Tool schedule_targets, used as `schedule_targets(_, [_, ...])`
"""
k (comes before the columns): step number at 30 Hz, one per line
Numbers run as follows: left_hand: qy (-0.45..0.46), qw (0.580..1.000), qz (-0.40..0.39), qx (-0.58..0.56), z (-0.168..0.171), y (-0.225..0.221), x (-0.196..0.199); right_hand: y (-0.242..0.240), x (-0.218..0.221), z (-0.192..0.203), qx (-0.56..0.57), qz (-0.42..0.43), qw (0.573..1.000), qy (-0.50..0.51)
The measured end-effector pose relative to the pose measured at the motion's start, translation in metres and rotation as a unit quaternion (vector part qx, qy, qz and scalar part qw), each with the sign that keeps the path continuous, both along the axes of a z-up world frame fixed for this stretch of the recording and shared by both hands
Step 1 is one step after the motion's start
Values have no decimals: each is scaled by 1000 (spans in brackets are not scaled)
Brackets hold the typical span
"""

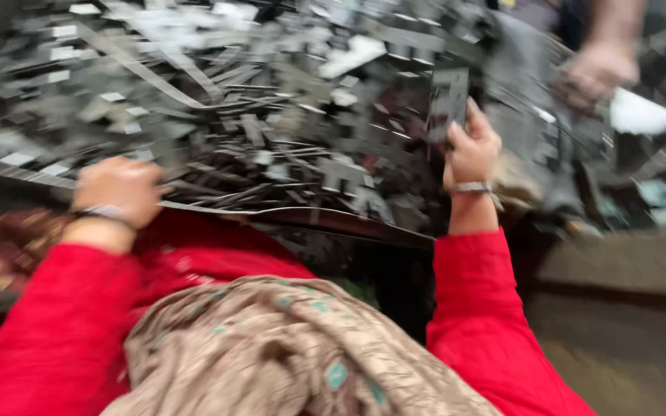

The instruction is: The person picks up metal brackets and rods from a large bin, handling them by hand and placing them into a different area.

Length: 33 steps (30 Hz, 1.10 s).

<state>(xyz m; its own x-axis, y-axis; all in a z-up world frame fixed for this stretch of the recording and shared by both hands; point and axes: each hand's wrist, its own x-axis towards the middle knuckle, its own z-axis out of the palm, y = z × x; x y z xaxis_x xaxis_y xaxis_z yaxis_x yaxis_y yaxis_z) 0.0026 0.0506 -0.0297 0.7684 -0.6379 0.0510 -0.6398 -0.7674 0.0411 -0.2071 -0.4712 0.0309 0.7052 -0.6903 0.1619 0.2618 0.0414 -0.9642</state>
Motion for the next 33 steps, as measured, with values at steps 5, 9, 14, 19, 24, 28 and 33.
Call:
schedule_targets(5, [-72,986,-37,-144,-7,-6,-3,-155,-47,-7,-611,-280,691,266])
schedule_targets(9, [230,808,49,-540,5,-28,5,-162,-70,-18,-647,-193,642,364])
schedule_targets(14, [501,282,78,-815,38,-26,12,-114,-48,11,-661,-130,590,446])
schedule_targets(19, [490,134,96,-856,45,-5,37,22,-9,51,-648,-20,723,236])
schedule_targets(24, [490,460,224,-706,41,-66,18,134,34,35,-645,203,714,180])
schedule_targets(28, [176,950,45,-255,22,-102,-27,155,52,3,-650,244,682,228])
schedule_targets(33, [60,995,-44,-61,-6,-140,-61,125,55,-14,-576,256,747,212])
